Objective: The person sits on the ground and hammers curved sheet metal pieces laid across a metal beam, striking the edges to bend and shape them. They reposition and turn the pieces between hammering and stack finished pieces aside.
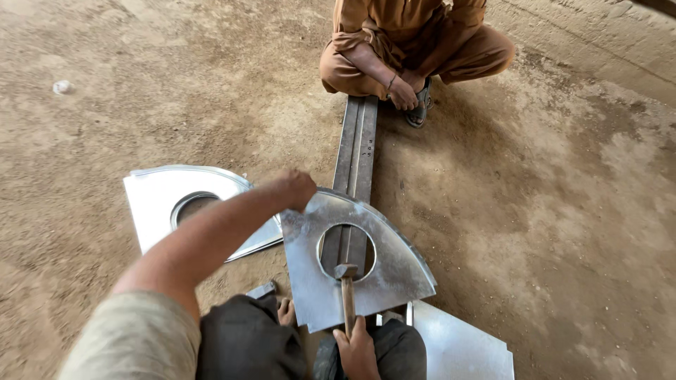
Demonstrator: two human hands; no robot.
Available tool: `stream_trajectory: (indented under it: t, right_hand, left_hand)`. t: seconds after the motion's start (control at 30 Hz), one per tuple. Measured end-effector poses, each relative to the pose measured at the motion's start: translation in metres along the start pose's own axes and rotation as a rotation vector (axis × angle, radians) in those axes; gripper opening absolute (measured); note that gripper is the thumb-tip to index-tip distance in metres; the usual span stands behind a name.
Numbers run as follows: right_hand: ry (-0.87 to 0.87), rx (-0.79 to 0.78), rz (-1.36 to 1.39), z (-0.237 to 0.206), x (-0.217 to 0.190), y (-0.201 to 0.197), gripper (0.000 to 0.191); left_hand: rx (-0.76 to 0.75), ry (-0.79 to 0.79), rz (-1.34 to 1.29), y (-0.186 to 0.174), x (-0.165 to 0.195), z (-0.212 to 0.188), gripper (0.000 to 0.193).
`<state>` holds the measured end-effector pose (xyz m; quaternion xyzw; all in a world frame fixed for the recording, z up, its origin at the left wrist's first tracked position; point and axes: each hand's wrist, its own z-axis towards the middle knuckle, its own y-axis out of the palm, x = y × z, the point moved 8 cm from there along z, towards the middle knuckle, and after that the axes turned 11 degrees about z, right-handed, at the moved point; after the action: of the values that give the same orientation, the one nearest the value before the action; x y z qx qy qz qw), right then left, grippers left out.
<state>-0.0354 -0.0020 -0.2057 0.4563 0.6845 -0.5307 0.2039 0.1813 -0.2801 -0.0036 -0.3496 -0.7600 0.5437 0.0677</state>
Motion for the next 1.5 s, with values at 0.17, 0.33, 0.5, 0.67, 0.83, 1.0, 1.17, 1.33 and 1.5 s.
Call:
stream_trajectory:
  t: [0.17,0.33,0.5,0.67,0.83,1.0,1.17,1.33,1.5]
  right_hand:
    - [0.026,-0.05,0.066,0.012,0.006,-0.019,0.048]
    - [0.386,-0.131,0.24,0.006,0.002,-0.035,0.04]
    - [0.048,-0.089,0.041,-0.018,-0.037,-0.037,0.044]
    - [0.068,-0.051,-0.061,-0.026,-0.042,-0.037,0.045]
    - [0.019,-0.06,-0.027,-0.027,-0.051,-0.033,0.044]
    - [0.139,-0.172,0.248,-0.029,-0.046,-0.034,0.035]
    - [0.192,-0.167,0.678,-0.041,-0.057,-0.055,0.024]
    - [0.078,-0.143,0.532,-0.042,-0.081,-0.048,0.022]
    - [0.346,-0.232,0.567,-0.033,-0.07,-0.049,0.026]
  left_hand:
    - [0.091,-0.012,-0.281,0.054,0.02,0.026,0.114]
    - [-0.055,-0.08,-0.347,0.091,0.015,0.032,0.127]
    - [0.14,-0.104,-0.314,0.084,-0.006,0.033,0.112]
    - [-0.081,-0.169,-0.418,0.103,-0.011,0.029,0.124]
    - [0.246,-0.113,-0.379,0.073,0.003,0.016,0.139]
    - [0.072,-0.137,-0.438,0.09,0.016,0.013,0.121]
    - [0.097,-0.179,-0.454,0.097,0.014,0.013,0.121]
    - [0.065,-0.188,-0.446,0.103,0.014,0.016,0.123]
    - [0.063,-0.234,-0.442,0.11,0.013,0.016,0.121]
